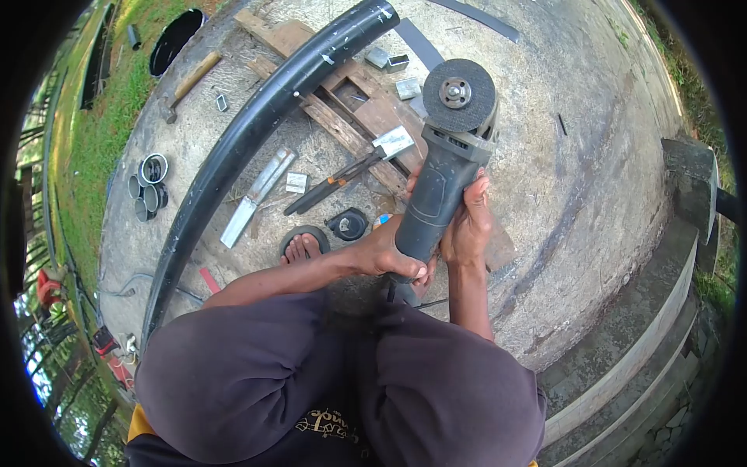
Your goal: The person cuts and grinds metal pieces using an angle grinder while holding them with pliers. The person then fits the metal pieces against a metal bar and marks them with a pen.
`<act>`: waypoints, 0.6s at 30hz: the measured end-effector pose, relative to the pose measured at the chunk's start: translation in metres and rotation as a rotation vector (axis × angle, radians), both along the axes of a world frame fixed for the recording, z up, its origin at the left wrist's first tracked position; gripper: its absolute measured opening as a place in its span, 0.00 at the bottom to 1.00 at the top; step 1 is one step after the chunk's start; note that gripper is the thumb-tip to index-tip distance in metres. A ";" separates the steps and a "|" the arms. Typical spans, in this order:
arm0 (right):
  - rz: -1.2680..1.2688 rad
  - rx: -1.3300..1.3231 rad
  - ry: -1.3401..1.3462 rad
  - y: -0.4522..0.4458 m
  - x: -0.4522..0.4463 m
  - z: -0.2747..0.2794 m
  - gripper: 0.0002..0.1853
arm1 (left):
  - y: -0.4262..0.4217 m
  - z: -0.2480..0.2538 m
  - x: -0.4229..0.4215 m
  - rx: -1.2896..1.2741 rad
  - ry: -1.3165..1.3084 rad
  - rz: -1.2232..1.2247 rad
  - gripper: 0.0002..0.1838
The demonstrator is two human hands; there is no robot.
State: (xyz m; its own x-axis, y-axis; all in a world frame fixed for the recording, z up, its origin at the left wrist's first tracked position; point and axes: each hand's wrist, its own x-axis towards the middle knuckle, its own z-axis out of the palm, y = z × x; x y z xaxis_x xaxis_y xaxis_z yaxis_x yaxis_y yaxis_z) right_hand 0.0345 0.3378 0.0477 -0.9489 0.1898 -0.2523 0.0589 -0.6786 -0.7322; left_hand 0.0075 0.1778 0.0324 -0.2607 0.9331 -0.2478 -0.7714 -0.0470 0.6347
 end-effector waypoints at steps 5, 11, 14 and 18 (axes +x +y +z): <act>-0.134 -0.069 -0.059 -0.006 0.000 -0.004 0.45 | 0.007 -0.008 0.000 -0.071 0.098 -0.019 0.16; -0.189 -0.041 -0.072 -0.001 0.011 -0.007 0.46 | 0.011 -0.002 -0.001 -0.006 0.018 -0.015 0.10; -0.244 -0.060 -0.095 -0.003 0.016 -0.007 0.47 | 0.010 -0.003 -0.003 0.008 0.043 -0.068 0.10; -0.228 0.013 -0.119 -0.001 0.012 0.004 0.48 | 0.009 -0.008 0.000 -0.009 0.115 -0.087 0.10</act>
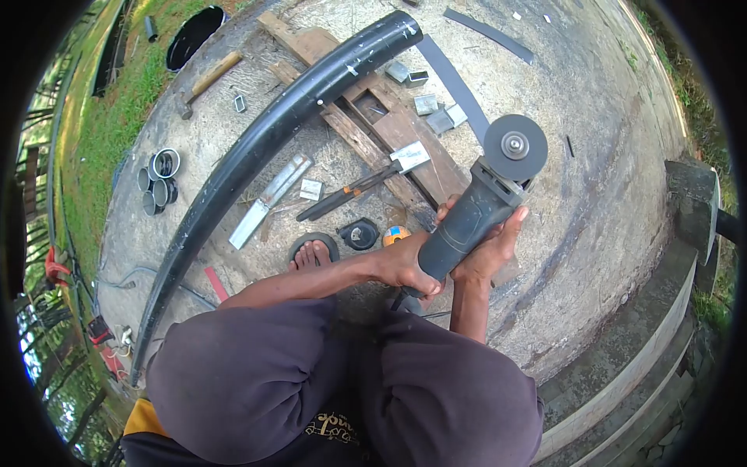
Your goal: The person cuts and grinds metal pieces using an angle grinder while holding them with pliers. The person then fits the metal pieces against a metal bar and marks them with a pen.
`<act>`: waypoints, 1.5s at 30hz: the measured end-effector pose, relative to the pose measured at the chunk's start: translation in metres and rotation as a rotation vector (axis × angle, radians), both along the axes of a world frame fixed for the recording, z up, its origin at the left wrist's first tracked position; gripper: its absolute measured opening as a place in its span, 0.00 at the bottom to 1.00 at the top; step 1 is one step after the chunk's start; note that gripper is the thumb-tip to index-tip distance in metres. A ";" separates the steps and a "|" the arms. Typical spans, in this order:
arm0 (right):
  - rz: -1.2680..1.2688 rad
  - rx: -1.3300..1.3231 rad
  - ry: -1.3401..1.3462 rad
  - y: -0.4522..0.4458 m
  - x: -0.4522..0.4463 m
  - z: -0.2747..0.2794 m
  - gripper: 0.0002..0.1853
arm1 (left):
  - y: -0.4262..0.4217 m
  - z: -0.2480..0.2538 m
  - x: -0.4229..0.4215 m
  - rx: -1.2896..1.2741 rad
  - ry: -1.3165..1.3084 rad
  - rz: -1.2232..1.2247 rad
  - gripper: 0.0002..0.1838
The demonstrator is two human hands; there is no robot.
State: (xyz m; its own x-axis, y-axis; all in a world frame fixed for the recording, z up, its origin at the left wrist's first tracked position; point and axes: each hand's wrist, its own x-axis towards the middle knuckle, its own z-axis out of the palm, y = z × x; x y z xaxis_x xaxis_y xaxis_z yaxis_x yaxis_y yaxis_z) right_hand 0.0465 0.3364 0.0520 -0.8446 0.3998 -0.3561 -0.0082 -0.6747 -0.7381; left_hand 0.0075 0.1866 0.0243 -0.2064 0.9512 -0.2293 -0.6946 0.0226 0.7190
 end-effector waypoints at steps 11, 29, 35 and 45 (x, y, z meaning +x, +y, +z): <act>0.241 0.419 -0.322 0.026 -0.010 0.012 0.28 | -0.046 0.025 -0.024 -0.441 1.164 0.426 0.33; 0.707 1.355 -0.547 0.076 -0.030 0.016 0.54 | -0.078 -0.006 -0.088 -0.968 0.984 -0.031 0.20; 0.810 1.335 -0.616 0.080 -0.042 0.019 0.55 | -0.070 -0.002 -0.090 -1.025 0.957 -0.046 0.20; 0.894 1.306 -0.655 0.080 -0.058 0.027 0.54 | -0.072 -0.007 -0.103 -1.035 0.978 -0.147 0.23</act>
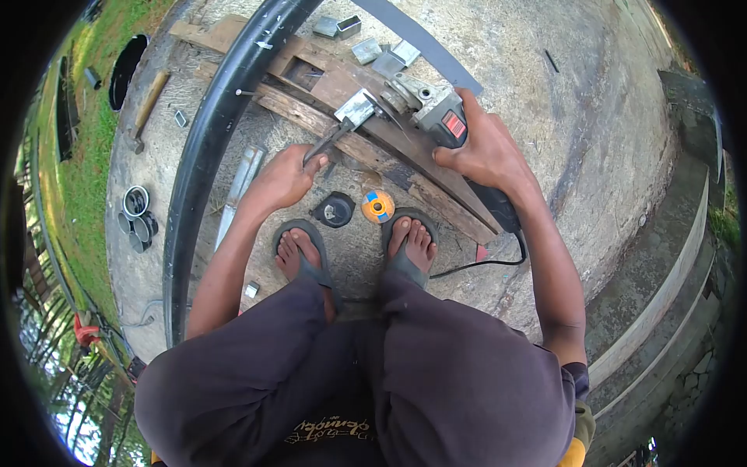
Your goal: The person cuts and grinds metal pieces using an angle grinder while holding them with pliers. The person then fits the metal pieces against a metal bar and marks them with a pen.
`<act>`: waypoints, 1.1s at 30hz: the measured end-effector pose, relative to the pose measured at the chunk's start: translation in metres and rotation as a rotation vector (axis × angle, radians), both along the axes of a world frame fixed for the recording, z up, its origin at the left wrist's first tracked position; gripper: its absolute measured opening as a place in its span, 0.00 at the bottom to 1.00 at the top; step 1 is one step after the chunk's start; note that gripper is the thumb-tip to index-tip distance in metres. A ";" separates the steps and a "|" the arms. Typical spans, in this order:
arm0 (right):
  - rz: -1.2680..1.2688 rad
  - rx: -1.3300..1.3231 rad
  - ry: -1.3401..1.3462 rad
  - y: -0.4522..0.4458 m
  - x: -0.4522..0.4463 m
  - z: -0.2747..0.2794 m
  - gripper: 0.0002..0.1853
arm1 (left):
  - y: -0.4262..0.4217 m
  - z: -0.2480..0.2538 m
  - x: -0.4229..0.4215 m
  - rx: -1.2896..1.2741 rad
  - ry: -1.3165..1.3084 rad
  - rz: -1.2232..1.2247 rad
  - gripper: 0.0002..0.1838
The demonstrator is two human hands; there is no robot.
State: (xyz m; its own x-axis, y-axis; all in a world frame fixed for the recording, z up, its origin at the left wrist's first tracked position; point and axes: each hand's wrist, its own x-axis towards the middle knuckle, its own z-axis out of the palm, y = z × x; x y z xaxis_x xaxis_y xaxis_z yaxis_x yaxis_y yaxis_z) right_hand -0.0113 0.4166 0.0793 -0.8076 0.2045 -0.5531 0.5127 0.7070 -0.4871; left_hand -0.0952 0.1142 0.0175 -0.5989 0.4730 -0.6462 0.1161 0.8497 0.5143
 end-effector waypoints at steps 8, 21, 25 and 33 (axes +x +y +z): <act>0.026 0.026 0.073 0.002 0.006 -0.014 0.53 | 0.000 -0.002 0.005 0.006 -0.005 0.024 0.21; 0.087 0.086 0.116 0.003 0.013 -0.017 0.48 | 0.003 0.001 0.002 -0.064 0.004 -0.040 0.22; 0.104 0.101 0.152 0.004 0.015 -0.020 0.48 | 0.008 0.011 -0.001 -0.118 -0.035 -0.061 0.22; 0.097 0.118 0.138 0.001 0.015 -0.020 0.49 | 0.003 0.003 0.006 -0.069 0.045 -0.014 0.22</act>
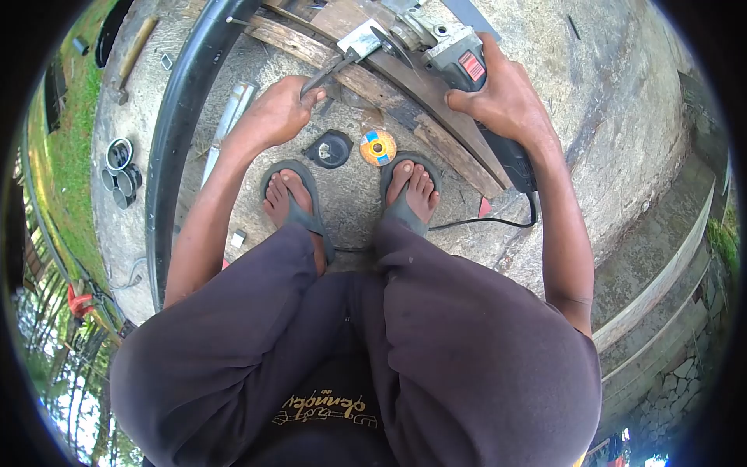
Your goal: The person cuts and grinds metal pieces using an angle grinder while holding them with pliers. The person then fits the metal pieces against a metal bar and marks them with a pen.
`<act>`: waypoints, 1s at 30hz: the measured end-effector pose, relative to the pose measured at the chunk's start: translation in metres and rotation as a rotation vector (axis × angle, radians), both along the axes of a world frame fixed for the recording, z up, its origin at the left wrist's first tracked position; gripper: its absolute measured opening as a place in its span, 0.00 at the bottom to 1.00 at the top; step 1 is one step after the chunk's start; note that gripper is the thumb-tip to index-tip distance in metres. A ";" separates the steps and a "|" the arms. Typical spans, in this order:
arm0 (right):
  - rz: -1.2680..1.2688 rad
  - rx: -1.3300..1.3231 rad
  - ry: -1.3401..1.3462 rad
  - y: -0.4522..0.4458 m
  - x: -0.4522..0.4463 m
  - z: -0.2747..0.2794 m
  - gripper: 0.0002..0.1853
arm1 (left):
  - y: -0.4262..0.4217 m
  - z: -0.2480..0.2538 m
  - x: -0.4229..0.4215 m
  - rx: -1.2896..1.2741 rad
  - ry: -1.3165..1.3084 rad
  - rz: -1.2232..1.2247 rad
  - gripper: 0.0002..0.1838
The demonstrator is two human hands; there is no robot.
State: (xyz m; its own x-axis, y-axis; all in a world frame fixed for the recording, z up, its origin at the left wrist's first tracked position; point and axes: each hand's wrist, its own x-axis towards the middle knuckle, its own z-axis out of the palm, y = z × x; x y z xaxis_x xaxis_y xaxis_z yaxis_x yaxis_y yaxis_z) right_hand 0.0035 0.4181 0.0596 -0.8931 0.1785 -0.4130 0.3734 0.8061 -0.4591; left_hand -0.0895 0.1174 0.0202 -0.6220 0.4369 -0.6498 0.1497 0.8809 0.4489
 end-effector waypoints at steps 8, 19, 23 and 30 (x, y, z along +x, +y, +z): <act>0.000 -0.011 -0.001 0.000 -0.001 0.002 0.48 | 0.001 0.002 -0.001 0.018 -0.002 -0.015 0.21; -0.010 0.008 -0.065 -0.004 -0.005 0.010 0.49 | 0.002 0.002 0.000 -0.024 -0.019 -0.021 0.22; 0.006 0.014 -0.041 -0.002 -0.004 0.008 0.50 | 0.003 0.005 0.000 -0.033 -0.019 -0.011 0.22; -0.008 0.006 -0.031 -0.006 -0.004 0.011 0.49 | 0.003 0.005 0.000 -0.005 -0.022 0.014 0.20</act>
State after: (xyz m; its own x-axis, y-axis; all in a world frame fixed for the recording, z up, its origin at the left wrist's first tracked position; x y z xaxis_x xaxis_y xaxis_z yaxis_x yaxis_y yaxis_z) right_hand -0.0010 0.4126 0.0706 -0.8783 0.1880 -0.4396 0.3940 0.8055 -0.4427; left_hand -0.0896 0.1204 0.0257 -0.6133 0.4249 -0.6658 0.1278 0.8852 0.4473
